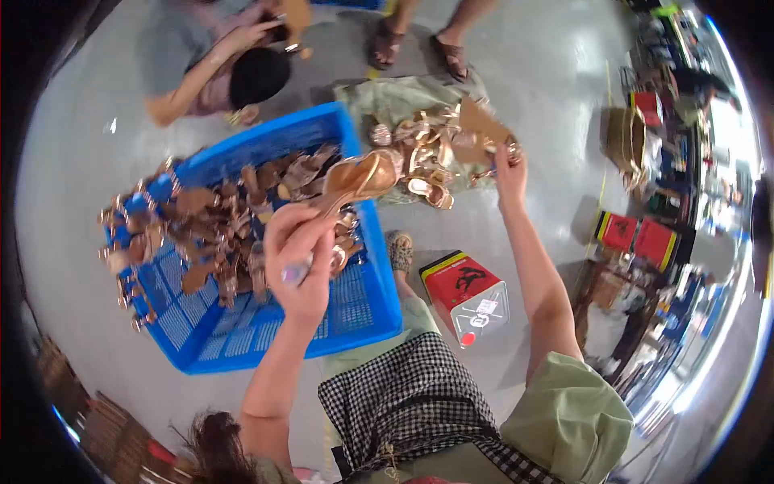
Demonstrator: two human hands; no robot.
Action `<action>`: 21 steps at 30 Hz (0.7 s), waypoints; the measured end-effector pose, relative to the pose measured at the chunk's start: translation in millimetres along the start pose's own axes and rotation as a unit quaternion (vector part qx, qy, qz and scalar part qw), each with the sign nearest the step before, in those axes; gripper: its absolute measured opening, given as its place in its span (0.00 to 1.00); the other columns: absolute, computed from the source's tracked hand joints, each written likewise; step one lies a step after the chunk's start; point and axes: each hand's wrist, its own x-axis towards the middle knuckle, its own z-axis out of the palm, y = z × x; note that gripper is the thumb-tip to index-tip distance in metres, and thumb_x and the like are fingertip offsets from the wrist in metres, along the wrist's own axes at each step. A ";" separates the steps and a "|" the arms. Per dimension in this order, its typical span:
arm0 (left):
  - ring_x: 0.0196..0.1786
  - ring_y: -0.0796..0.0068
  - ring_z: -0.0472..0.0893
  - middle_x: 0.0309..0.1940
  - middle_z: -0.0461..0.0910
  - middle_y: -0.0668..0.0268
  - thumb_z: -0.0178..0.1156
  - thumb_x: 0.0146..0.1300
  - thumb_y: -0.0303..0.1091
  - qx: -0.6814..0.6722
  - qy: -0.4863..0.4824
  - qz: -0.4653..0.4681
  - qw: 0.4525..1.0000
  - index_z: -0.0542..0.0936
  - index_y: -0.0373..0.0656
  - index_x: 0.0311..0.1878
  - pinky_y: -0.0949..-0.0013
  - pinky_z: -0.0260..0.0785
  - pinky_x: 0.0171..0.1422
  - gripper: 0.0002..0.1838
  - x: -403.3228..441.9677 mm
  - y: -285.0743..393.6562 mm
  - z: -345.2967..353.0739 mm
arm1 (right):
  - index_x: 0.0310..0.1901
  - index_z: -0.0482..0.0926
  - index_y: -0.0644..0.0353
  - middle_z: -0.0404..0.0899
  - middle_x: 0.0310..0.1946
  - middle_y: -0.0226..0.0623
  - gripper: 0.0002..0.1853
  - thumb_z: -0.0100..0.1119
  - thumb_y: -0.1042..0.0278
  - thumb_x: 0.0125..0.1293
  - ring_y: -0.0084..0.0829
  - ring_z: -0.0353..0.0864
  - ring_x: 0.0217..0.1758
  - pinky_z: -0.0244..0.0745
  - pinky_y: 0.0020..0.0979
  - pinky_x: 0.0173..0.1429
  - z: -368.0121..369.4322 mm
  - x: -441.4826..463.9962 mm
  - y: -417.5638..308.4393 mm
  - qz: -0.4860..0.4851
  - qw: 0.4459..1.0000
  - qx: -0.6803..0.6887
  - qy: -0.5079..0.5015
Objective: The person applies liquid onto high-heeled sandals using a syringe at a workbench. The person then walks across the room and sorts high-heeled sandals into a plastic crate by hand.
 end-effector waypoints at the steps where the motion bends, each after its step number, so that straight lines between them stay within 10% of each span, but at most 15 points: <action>1: 0.50 0.72 0.78 0.49 0.75 0.62 0.60 0.63 0.19 -0.107 -0.012 -0.140 0.984 0.82 0.34 0.43 0.73 0.73 0.49 0.06 7.1 11.1 40.7 | 0.50 0.79 0.65 0.84 0.39 0.34 0.22 0.65 0.54 0.65 0.24 0.78 0.39 0.73 0.30 0.44 -16.4 9.3 32.8 0.035 0.999 -0.021 0.007; 8: 0.49 0.65 0.76 0.44 0.79 0.62 0.63 0.62 0.27 -0.096 -0.109 -0.187 0.971 0.85 0.41 0.40 0.65 0.67 0.56 0.05 32.7 -100.0 313.6 | 0.59 0.76 0.48 0.85 0.41 0.39 0.29 0.65 0.42 0.60 0.43 0.83 0.45 0.76 0.41 0.48 -30.2 61.2 232.9 0.154 0.961 -0.226 0.038; 12: 0.50 0.58 0.76 0.41 0.81 0.62 0.64 0.57 0.29 0.035 -0.166 0.032 0.985 0.86 0.44 0.41 0.60 0.66 0.58 0.09 44.8 -160.6 415.6 | 0.63 0.73 0.37 0.84 0.46 0.39 0.28 0.63 0.46 0.62 0.44 0.82 0.49 0.76 0.42 0.50 -14.3 105.1 273.1 0.180 0.959 -0.216 -0.012; 21: 0.62 0.59 0.75 0.54 0.81 0.61 0.62 0.60 0.30 0.062 -0.318 0.102 0.941 0.87 0.45 0.45 0.59 0.62 0.70 0.11 12.1 -249.7 536.5 | 0.67 0.68 0.54 0.69 0.66 0.44 0.33 0.65 0.69 0.57 0.42 0.68 0.68 0.63 0.40 0.71 3.5 116.3 338.9 -0.060 0.985 -0.129 -0.098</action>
